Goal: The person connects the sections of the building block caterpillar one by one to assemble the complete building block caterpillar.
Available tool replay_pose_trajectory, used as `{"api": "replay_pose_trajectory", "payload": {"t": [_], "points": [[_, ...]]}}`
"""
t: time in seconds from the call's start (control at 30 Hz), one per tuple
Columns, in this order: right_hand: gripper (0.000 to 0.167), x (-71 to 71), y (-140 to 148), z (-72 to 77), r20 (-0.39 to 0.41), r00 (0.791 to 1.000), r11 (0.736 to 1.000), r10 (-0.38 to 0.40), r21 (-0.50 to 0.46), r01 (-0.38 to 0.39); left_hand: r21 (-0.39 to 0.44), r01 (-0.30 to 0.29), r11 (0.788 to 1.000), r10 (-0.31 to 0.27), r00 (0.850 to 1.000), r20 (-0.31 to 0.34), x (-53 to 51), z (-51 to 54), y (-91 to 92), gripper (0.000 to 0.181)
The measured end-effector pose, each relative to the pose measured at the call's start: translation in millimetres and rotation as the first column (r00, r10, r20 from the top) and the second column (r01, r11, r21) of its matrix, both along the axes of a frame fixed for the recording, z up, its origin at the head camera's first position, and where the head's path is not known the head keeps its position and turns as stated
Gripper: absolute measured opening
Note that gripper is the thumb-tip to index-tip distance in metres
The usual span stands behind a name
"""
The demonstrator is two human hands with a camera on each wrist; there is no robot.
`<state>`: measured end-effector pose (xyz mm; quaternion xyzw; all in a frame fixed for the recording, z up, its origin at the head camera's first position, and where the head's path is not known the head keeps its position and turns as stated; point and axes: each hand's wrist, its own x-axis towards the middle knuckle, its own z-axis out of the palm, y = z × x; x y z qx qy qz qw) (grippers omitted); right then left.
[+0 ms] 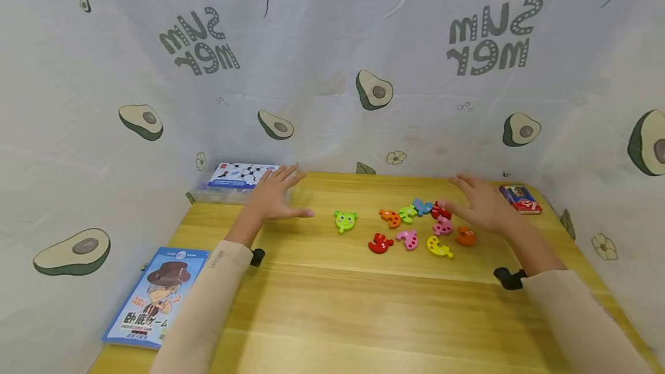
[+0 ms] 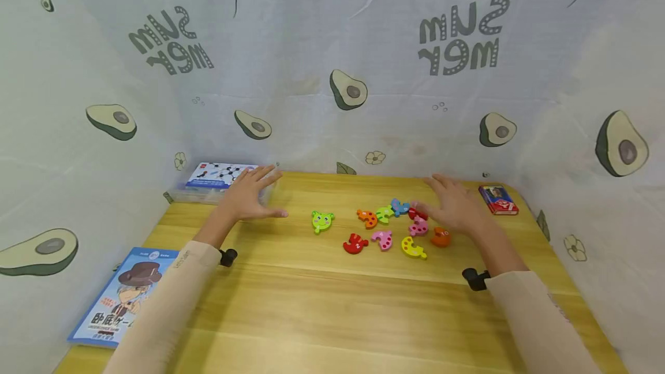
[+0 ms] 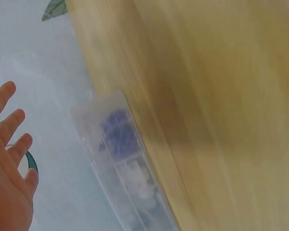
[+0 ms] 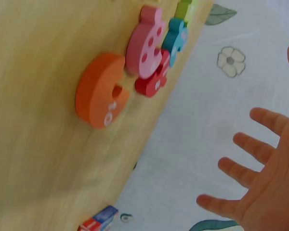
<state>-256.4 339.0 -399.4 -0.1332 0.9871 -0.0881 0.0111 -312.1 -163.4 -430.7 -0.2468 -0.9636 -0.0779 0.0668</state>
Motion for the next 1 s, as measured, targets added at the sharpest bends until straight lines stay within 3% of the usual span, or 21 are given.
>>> {"api": "replay_pose_trajectory", "payload": {"t": [0.27, 0.43, 0.63, 0.87, 1.0], "points": [[0.076, 16.8, -29, -18.8, -0.023, 0.998, 0.996, 0.054, -0.072, -0.056, 0.11, 0.08, 0.991, -0.08, 0.997, -0.004, 12.7, -21.3, 27.2, 0.095], [0.071, 27.0, -54, -32.3, -0.006, 0.998, 0.982, 0.063, -0.176, -0.063, 0.162, 0.078, 0.984, -0.094, 0.992, 0.09, 21.1, -34.0, 45.4, 0.083], [0.059, 36.1, -79, -50.4, -0.033, 0.995, 0.965, 0.096, -0.244, -0.101, 0.254, 0.093, 0.963, -0.153, 0.961, 0.228, 29.9, -41.3, 68.2, 0.064], [0.045, 40.3, -104, -62.4, -0.051, 0.992, 0.938, 0.112, -0.324, -0.122, 0.339, 0.138, 0.93, -0.239, 0.931, 0.277, 33.0, -46.9, 83.6, 0.038], [0.044, 43.1, -116, -68.9, -0.006, 0.994, 0.933, 0.113, -0.343, -0.108, 0.33, 0.15, 0.932, -0.257, 0.915, 0.31, 33.7, -53.6, 88.3, 0.036]]}}
